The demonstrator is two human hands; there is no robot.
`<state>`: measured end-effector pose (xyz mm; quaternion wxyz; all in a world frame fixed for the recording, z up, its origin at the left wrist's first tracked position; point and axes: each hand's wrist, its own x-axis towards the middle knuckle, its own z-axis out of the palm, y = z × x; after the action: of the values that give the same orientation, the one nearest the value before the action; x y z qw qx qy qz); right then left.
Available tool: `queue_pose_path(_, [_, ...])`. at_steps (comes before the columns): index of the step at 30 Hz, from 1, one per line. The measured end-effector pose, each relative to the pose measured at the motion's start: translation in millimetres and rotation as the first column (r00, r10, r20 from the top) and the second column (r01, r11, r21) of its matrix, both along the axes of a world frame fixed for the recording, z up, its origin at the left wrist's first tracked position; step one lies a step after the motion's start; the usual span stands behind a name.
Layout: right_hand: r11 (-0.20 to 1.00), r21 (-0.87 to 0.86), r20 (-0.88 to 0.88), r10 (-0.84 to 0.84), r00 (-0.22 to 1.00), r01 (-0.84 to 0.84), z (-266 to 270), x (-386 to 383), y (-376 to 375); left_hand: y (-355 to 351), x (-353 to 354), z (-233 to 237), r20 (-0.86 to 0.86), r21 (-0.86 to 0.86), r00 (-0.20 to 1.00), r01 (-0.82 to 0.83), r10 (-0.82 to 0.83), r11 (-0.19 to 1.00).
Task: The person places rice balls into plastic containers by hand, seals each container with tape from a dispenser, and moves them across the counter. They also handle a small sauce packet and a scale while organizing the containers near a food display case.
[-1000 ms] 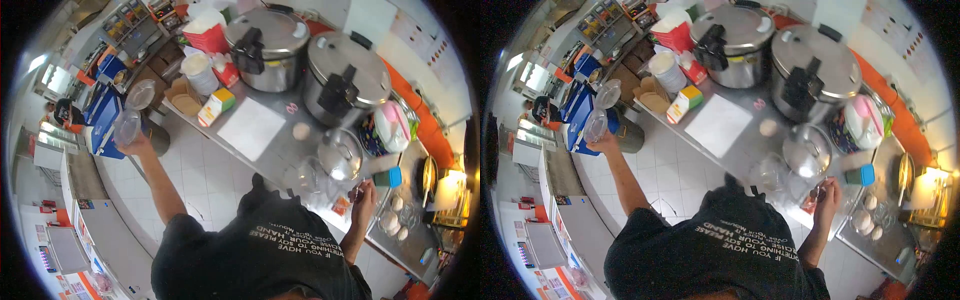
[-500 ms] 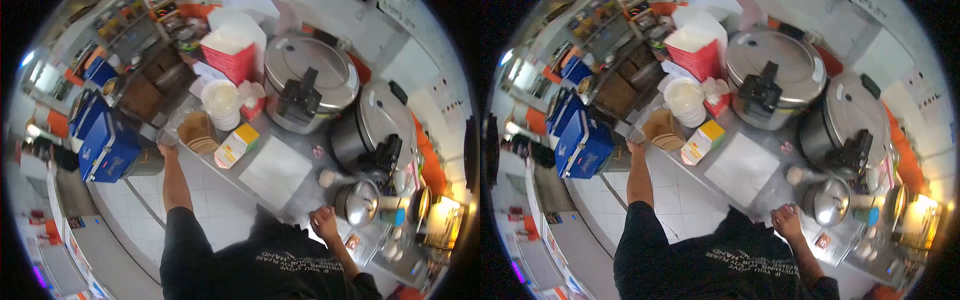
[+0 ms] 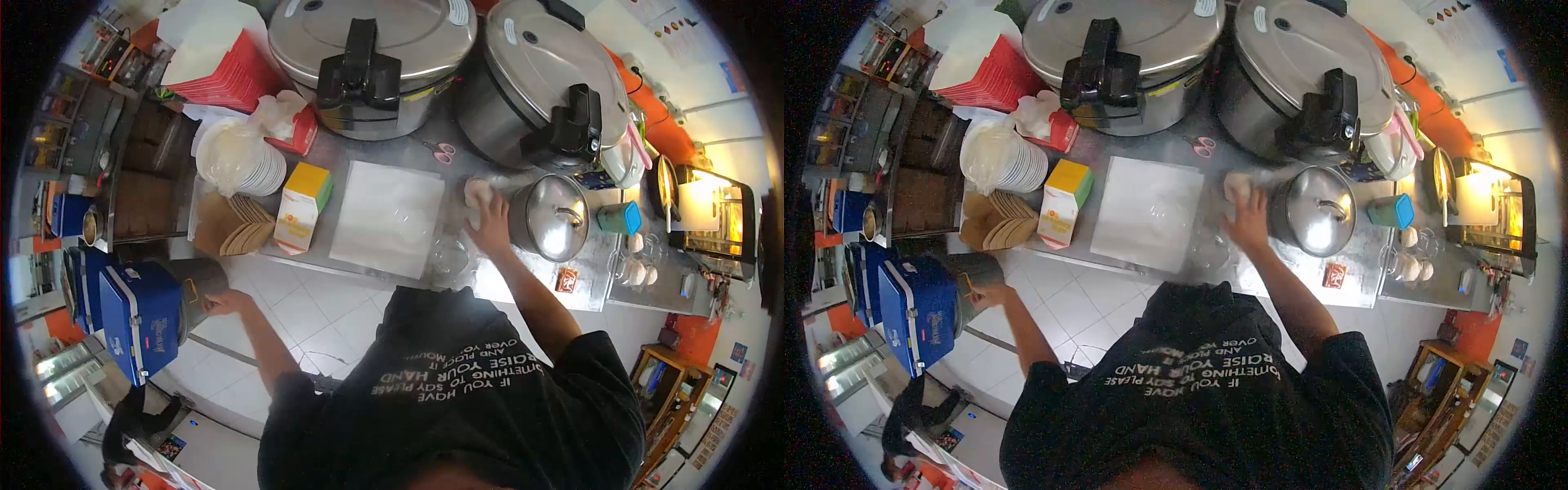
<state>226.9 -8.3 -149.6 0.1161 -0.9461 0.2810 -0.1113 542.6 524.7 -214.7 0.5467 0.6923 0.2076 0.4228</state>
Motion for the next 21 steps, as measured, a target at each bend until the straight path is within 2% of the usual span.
queue_pose_path(1, [0.986, 0.113, -0.052, -0.121, 0.991, 0.126, -10, 17, -8, -37, -35, 30, 0.013, 0.184, 0.992, -0.125, 0.124, 0.975])
queue_pose_path(2, [0.944, 0.214, -0.115, -0.232, 0.966, 0.253, -24, 30, -19, -63, -64, 31, 0.004, 0.283, 1.000, 0.012, -0.014, 0.959])
queue_pose_path(3, [0.942, 0.218, -0.116, -0.236, 0.965, 0.256, -39, 36, -29, -83, -90, 29, -0.020, 0.378, 0.989, 0.146, -0.150, 0.914])
queue_pose_path(4, [0.945, 0.229, -0.136, -0.208, 0.969, 0.235, -54, 38, -36, -94, -117, 9, -0.217, 0.326, 0.913, 0.401, -0.346, 0.856])
queue_pose_path(5, [0.947, 0.240, -0.160, -0.177, 0.971, 0.213, -64, 39, -43, -118, -135, -3, -0.211, -0.033, 0.710, 0.682, -0.672, 0.731])
queue_pose_path(6, [0.945, 0.245, -0.173, -0.178, 0.969, 0.217, -64, 44, -52, -125, -147, -44, -0.240, -0.271, 0.502, 0.787, -0.831, 0.554])
queue_pose_path(7, [0.887, 0.363, -0.181, -0.235, 0.955, 0.287, -63, 46, -58, -182, -167, 12, -0.504, -0.127, 0.398, 0.844, -0.766, 0.521])
queue_pose_path(8, [0.807, 0.473, -0.197, -0.294, 0.935, 0.354, -63, 41, -59, -212, -176, 10, -0.451, -0.087, 0.351, 0.898, -0.821, 0.432])
queue_pose_path(9, [0.802, 0.472, -0.204, -0.305, 0.930, 0.366, -70, 33, -62, -239, -182, 13, -0.527, -0.096, 0.278, 0.919, -0.803, 0.381])
queue_pose_path(10, [0.775, 0.614, 0.011, -0.197, 0.980, 0.149, -80, 22, -67, -262, -182, 15, -0.595, -0.107, 0.206, 0.938, -0.777, 0.330])
queue_pose_path(11, [0.714, 0.695, 0.237, -0.108, 0.965, -0.091, -87, 11, -67, -279, -179, -2, -0.582, -0.002, 0.224, 0.961, -0.782, 0.276])
queue_pose_path(12, [0.713, 0.697, 0.231, -0.115, 0.966, -0.082, -78, -1, -55, -294, -177, -19, -0.565, 0.104, 0.241, 0.969, -0.789, 0.222])
queue_pose_path(13, [0.645, 0.753, 0.189, -0.023, 0.982, -0.130, -59, -17, -32, -306, -176, -19, -0.568, 0.100, 0.234, 0.971, -0.789, 0.217])
queue_pose_path(14, [0.570, 0.804, 0.158, 0.073, 0.985, -0.171, -40, -30, -8, -319, -174, -14, -0.662, 0.122, 0.237, 0.970, -0.711, 0.209])
queue_pose_path(15, [0.707, 0.679, 0.075, 0.199, 0.977, -0.196, -24, -38, 14, -329, -171, -12, -0.742, 0.148, 0.241, 0.969, -0.625, 0.198])
queue_pose_path(16, [0.815, 0.529, -0.031, 0.299, 0.954, -0.238, -15, -42, 34, -335, -166, -13, -0.737, 0.153, 0.239, 0.970, -0.633, 0.189])
queue_pose_path(17, [0.820, 0.524, -0.028, 0.287, 0.958, -0.230, -19, -45, 51, -338, -159, -16, -0.795, -0.011, 0.066, 0.992, -0.603, 0.123])
queue_pose_path(18, [0.912, 0.376, -0.087, 0.210, 0.974, -0.163, -30, -49, 66, -339, -155, -18, -0.823, -0.180, -0.114, 0.982, -0.556, 0.065])
queue_pose_path(19, [0.972, 0.218, -0.135, 0.121, 0.983, -0.090, -31, -52, 75, -341, -156, -18, -0.815, -0.136, -0.108, 0.991, -0.570, 0.006])
queue_pose_path(20, [0.973, 0.220, -0.133, 0.106, 0.985, -0.075, -31, -57, 76, -341, -158, -18, -0.816, -0.134, -0.116, 0.991, -0.566, -0.010])
queue_pose_path(21, [0.972, 0.219, -0.116, 0.116, 0.986, -0.089, -17, -59, 76, -340, -161, -9, -0.751, -0.125, -0.135, 0.990, -0.646, -0.062])
